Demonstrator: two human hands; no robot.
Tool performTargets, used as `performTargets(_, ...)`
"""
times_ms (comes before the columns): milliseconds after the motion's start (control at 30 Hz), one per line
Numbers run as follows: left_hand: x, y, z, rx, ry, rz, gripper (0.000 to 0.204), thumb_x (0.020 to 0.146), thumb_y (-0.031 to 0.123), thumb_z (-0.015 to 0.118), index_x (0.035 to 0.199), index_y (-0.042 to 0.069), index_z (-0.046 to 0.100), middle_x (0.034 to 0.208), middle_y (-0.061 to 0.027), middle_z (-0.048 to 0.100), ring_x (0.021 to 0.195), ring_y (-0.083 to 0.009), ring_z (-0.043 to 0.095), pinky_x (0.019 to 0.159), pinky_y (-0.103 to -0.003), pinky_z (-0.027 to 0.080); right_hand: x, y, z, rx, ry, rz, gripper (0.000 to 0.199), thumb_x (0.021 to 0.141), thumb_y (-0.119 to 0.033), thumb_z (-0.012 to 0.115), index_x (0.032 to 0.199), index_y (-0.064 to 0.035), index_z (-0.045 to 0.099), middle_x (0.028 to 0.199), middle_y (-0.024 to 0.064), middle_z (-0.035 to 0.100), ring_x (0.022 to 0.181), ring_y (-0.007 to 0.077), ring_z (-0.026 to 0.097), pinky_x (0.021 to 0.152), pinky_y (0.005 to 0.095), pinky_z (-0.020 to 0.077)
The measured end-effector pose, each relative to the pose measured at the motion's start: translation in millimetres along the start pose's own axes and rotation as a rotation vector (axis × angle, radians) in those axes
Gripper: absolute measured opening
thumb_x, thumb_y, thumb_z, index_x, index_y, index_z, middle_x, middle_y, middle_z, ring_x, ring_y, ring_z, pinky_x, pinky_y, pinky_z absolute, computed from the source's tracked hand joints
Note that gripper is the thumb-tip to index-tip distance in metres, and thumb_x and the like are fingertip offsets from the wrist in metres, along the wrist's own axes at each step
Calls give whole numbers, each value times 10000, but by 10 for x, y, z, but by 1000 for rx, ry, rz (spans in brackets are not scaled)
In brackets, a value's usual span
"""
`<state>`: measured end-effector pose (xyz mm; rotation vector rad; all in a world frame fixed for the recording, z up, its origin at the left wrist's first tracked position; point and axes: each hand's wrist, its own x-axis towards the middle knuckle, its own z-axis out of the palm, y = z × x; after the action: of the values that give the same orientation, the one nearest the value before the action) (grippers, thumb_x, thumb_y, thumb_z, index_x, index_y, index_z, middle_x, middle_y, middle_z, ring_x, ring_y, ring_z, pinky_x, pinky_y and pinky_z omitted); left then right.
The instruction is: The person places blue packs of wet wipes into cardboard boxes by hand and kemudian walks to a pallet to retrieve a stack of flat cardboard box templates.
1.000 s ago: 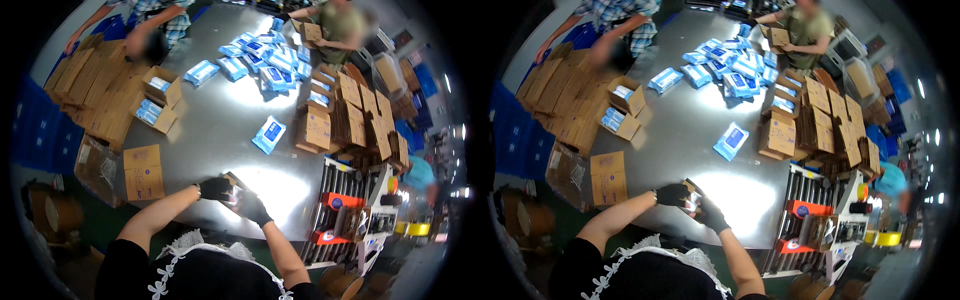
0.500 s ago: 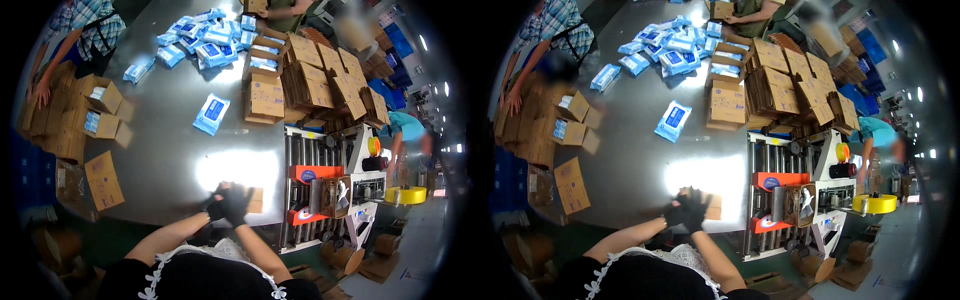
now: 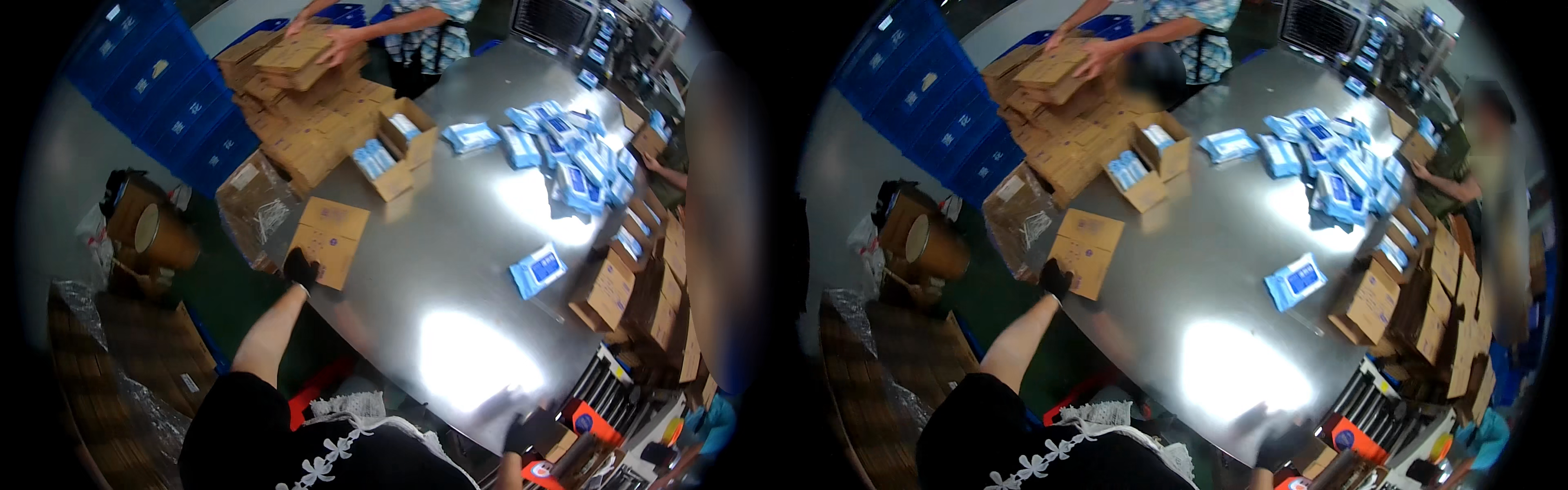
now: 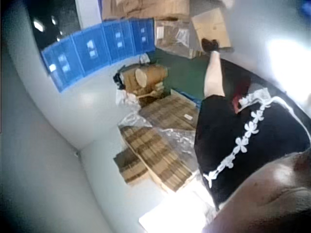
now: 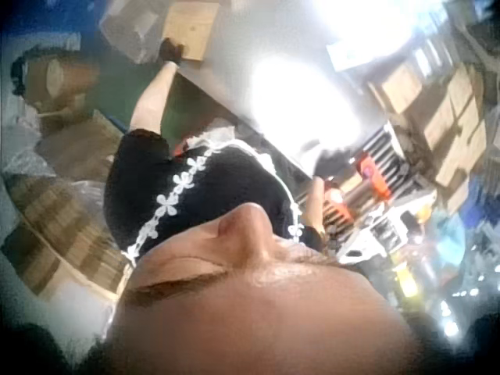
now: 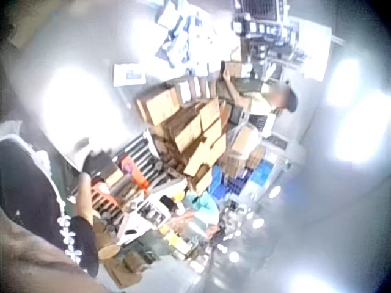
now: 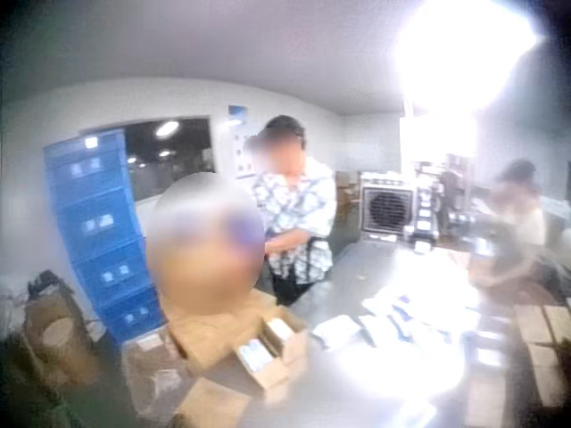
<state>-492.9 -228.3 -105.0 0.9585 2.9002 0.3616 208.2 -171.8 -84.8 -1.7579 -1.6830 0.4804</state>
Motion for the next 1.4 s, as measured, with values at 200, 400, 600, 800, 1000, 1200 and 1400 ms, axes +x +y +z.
performTargets(200,797,-573,-60,-65,-173,-188,774,686,470,728,1278,33,489,1286,-234,485,1162,-417,482,984,-463,407,-273,-2807,2608,171,-958,-197,628,870,-399,630,1370,-86,412,1217,156,564,1120,314,562,955,384,438)
performTargets(400,873,-665,68,-431,-502,68,472,782,353,665,1107,26,569,1037,-180,617,978,-328,599,820,-418,475,-340,-3825,3624,56,-842,39,527,880,-419,574,1259,-60,502,1190,199,571,1087,359,569,893,434,472)
performTargets(600,-80,943,-624,-1137,-1229,429,552,788,182,685,1264,-9,481,1138,-75,588,1057,-161,531,947,-312,404,-133,-3126,3108,102,-1007,-83,368,948,-270,495,1258,-74,456,1066,164,609,940,312,631,816,376,513)
performTargets(800,-526,1632,-315,-1232,-1250,702,641,788,150,731,1325,49,395,1055,-50,584,988,-134,555,861,-297,458,297,-3779,2204,804,-827,543,630,890,-124,604,1429,-45,289,914,42,585,747,94,557,690,201,447)
performTargets(1000,-628,1715,-362,-883,-652,612,451,844,203,653,1225,25,491,911,-104,657,857,-229,649,760,-343,508,381,-3541,1856,546,-361,329,505,769,26,649,1258,1,526,910,85,657,788,117,615,694,263,517)
performTargets(1200,-658,2363,-1156,-159,-496,946,188,798,200,576,915,70,643,936,-143,666,905,-309,643,840,-450,488,420,-3057,1106,-193,178,-356,368,799,-30,606,1167,-58,615,989,114,646,799,208,598,658,322,475)
performTargets(1400,-803,3056,-702,-241,-156,1599,295,852,166,535,1122,54,575,1157,-156,565,1151,-339,509,1042,-535,332,492,-2737,1168,-18,-241,-452,144,737,-73,600,876,-86,632,892,141,604,1028,358,578,942,488,409)
